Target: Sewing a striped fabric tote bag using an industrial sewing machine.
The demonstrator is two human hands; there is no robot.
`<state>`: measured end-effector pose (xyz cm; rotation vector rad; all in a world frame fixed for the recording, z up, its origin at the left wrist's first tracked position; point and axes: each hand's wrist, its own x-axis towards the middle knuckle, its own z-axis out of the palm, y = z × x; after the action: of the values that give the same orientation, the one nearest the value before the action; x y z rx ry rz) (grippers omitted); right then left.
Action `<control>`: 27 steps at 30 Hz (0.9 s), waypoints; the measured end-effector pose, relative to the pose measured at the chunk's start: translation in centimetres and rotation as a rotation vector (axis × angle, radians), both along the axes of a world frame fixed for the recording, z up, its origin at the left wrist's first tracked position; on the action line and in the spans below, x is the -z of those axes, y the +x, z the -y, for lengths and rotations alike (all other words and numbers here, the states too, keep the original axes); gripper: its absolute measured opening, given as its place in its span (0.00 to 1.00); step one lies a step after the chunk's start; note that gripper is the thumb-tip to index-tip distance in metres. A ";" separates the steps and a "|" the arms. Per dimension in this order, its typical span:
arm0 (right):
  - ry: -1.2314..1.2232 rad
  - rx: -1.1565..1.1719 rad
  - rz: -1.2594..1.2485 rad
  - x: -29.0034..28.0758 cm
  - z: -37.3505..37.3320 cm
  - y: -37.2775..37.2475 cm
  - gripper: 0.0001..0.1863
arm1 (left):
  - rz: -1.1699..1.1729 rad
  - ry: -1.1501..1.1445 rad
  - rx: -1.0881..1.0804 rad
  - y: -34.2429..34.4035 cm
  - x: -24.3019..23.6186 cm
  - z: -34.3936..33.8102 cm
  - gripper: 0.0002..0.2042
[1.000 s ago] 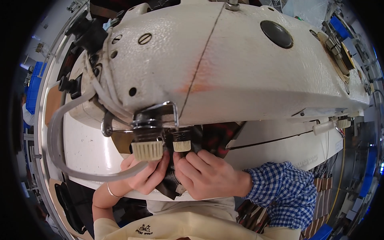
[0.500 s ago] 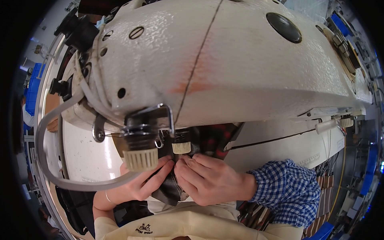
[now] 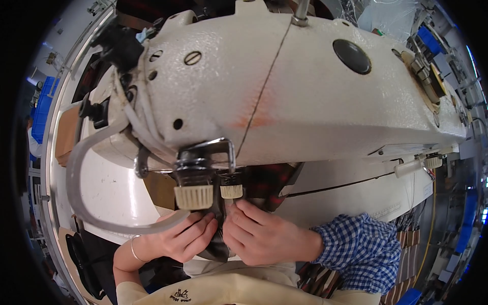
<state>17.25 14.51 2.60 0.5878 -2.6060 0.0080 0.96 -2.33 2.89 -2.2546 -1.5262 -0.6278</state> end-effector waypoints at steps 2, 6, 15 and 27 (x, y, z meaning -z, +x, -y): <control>0.071 0.106 0.041 -0.7 -0.2 -0.1 0.10 | -0.125 -0.071 -0.011 0.1 0.7 0.4 0.09; 0.131 0.249 0.046 -0.6 -1.2 -0.2 0.10 | -0.029 -0.012 0.010 -0.1 1.5 -0.4 0.09; 0.522 0.445 0.105 0.1 3.2 3.0 0.13 | -0.205 -0.035 -0.128 -0.7 2.0 1.6 0.09; 0.049 0.103 0.138 1.5 2.3 1.6 0.18 | -0.378 -0.161 -0.058 1.0 1.3 3.2 0.14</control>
<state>18.89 12.18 1.13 0.4844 -2.7747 -0.0498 1.99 -5.54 1.54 -2.2691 -1.4838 -0.0539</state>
